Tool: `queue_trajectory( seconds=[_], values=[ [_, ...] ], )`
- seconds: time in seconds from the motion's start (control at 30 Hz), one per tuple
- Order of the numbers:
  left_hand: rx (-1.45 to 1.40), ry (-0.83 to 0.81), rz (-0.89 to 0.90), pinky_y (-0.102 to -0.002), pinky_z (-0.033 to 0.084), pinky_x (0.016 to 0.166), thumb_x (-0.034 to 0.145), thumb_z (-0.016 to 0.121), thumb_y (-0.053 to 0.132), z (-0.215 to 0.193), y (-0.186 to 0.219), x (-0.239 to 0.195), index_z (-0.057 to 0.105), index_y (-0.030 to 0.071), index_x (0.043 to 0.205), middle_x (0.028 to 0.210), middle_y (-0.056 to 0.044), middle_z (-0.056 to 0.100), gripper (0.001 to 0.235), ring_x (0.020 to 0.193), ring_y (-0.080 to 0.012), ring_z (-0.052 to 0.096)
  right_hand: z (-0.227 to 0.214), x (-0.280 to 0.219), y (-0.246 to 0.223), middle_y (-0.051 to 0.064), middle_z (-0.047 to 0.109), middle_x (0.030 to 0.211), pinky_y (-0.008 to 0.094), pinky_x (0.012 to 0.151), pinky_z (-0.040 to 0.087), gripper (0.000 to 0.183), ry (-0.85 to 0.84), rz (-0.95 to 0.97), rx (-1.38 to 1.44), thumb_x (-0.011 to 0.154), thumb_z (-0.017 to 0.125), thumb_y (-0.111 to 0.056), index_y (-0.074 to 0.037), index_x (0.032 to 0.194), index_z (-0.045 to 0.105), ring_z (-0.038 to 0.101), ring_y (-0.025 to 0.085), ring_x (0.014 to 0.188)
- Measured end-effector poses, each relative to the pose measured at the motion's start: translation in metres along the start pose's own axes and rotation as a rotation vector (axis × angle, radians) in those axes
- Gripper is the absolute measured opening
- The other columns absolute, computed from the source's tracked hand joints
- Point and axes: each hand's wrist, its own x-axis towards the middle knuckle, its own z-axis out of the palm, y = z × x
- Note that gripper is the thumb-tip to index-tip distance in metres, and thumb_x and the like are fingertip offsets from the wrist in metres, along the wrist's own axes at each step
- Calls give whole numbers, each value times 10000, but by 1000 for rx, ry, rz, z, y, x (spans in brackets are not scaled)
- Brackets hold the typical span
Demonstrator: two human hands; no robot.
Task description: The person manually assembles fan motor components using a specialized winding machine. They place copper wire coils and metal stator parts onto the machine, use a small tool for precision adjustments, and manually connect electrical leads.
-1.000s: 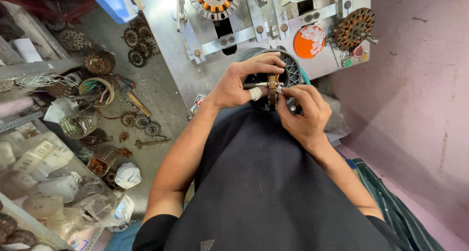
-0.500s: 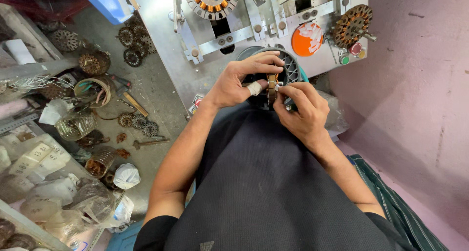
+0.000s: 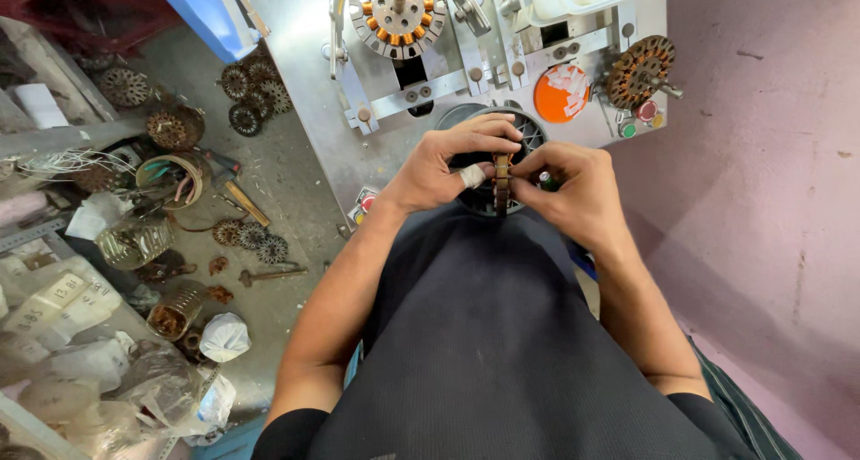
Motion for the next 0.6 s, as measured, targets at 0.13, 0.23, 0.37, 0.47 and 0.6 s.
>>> queue_trajectory(
  seconds=[0.13,0.23,0.37,0.47,0.6],
  values=[
    [-98,-38,-30,-402,427,1257,862,701,-114,-5,-1,-1,689,69,1311,1434,-85,645,485,1480,-278,509,-12,10,18,42,741,926,257,783,545,183,-124,-94,215,810,815,13,-11,985,765,688,117,862],
    [-121,-56,-10,-412,424,1271,880,729,-78,-9,-5,-1,682,68,1327,1460,-86,632,472,1495,-274,500,-11,16,27,49,735,923,256,785,546,165,-149,-72,293,810,819,36,-4,959,763,685,109,872],
    [-83,-71,36,-424,397,1291,911,762,-45,-11,-11,0,683,60,1333,1459,-97,640,442,1499,-275,504,-5,26,29,23,760,844,233,726,560,141,-190,117,359,774,841,31,-13,887,771,688,75,776],
    [-99,-80,32,-419,402,1284,910,750,-38,-13,-14,2,673,62,1339,1464,-107,633,447,1491,-270,510,-4,30,22,6,746,789,223,675,540,142,-163,176,259,753,847,35,-14,854,760,667,64,726],
    [-162,-50,18,-400,425,1267,842,699,-44,-9,-14,-3,678,54,1320,1462,-112,632,489,1455,-253,550,-8,32,11,4,726,756,240,642,509,164,-200,129,88,744,862,-3,-21,834,725,632,60,697]
  ],
)
